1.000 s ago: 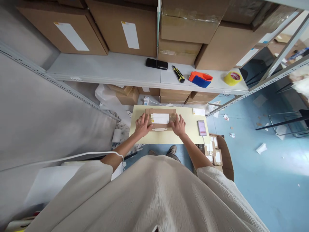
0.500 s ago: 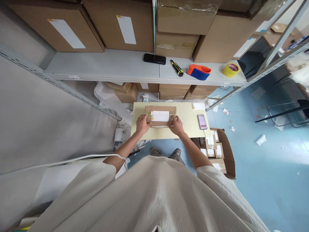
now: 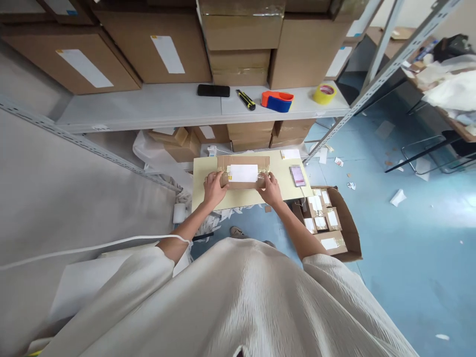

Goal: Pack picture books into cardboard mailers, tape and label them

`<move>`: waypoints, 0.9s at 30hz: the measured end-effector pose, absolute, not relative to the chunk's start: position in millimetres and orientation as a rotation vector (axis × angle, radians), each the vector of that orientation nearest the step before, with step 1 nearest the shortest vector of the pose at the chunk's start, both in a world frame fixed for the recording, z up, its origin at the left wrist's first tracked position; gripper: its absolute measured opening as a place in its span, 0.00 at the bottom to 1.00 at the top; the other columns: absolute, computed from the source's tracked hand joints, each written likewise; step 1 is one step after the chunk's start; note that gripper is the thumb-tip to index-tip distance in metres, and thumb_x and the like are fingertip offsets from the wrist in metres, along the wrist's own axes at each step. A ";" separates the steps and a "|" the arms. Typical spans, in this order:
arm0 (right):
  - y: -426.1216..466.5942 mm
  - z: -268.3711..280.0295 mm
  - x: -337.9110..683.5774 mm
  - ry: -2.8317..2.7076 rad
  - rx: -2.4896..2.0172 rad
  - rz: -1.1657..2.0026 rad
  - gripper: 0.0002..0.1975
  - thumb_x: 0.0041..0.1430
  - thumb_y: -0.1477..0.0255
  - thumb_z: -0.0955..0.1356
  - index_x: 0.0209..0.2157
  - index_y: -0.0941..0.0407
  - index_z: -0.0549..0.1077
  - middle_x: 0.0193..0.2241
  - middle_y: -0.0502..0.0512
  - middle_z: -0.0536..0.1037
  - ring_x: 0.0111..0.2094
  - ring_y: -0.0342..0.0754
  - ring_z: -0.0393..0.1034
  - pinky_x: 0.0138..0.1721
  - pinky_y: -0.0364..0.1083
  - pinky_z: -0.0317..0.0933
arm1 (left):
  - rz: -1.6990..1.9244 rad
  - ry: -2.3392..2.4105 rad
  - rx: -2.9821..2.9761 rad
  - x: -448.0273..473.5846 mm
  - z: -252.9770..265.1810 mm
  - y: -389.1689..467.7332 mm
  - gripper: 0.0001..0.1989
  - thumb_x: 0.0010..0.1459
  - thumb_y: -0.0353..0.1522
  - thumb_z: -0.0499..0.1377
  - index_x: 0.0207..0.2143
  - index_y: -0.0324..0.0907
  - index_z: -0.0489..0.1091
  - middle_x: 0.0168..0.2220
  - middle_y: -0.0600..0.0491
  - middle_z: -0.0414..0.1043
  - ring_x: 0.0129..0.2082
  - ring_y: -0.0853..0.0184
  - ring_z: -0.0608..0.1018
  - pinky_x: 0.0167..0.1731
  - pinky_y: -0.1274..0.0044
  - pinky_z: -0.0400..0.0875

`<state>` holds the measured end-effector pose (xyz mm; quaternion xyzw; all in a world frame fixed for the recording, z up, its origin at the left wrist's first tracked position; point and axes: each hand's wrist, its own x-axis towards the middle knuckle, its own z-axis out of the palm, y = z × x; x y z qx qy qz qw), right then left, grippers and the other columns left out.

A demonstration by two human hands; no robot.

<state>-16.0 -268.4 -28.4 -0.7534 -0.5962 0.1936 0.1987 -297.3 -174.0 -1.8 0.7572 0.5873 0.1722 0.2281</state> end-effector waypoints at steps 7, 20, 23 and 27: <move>-355.7 -11.0 41.0 -1.478 -2.095 0.397 0.43 0.69 0.64 0.72 0.81 0.51 0.60 0.80 0.71 0.58 0.80 0.71 0.54 0.77 0.68 0.58 | 0.546 1.457 2.234 -221.5 30.1 -231.8 0.36 0.66 0.31 0.70 0.74 0.50 0.68 0.75 0.36 0.62 0.73 0.36 0.68 0.73 0.46 0.63; -556.3 -14.2 169.6 -0.963 -2.213 0.136 0.42 0.67 0.62 0.73 0.79 0.51 0.62 0.80 0.71 0.58 0.81 0.73 0.52 0.78 0.73 0.56 | 0.404 0.892 2.473 -28.6 50.8 -342.0 0.33 0.70 0.31 0.61 0.77 0.48 0.67 0.80 0.40 0.60 0.77 0.40 0.65 0.75 0.48 0.63; -591.3 -17.3 190.8 -0.854 -2.292 0.079 0.43 0.67 0.62 0.73 0.79 0.50 0.60 0.79 0.71 0.58 0.81 0.73 0.52 0.77 0.73 0.57 | 0.320 0.743 2.459 14.3 43.9 -355.1 0.34 0.70 0.30 0.59 0.77 0.46 0.66 0.81 0.41 0.58 0.79 0.42 0.63 0.77 0.49 0.61; -622.2 -25.5 216.4 -0.724 -2.363 0.036 0.44 0.66 0.62 0.74 0.79 0.49 0.59 0.78 0.71 0.58 0.80 0.72 0.54 0.76 0.72 0.59 | 0.220 0.580 2.427 71.0 30.8 -363.1 0.36 0.69 0.31 0.61 0.78 0.44 0.65 0.82 0.40 0.57 0.82 0.44 0.60 0.80 0.50 0.56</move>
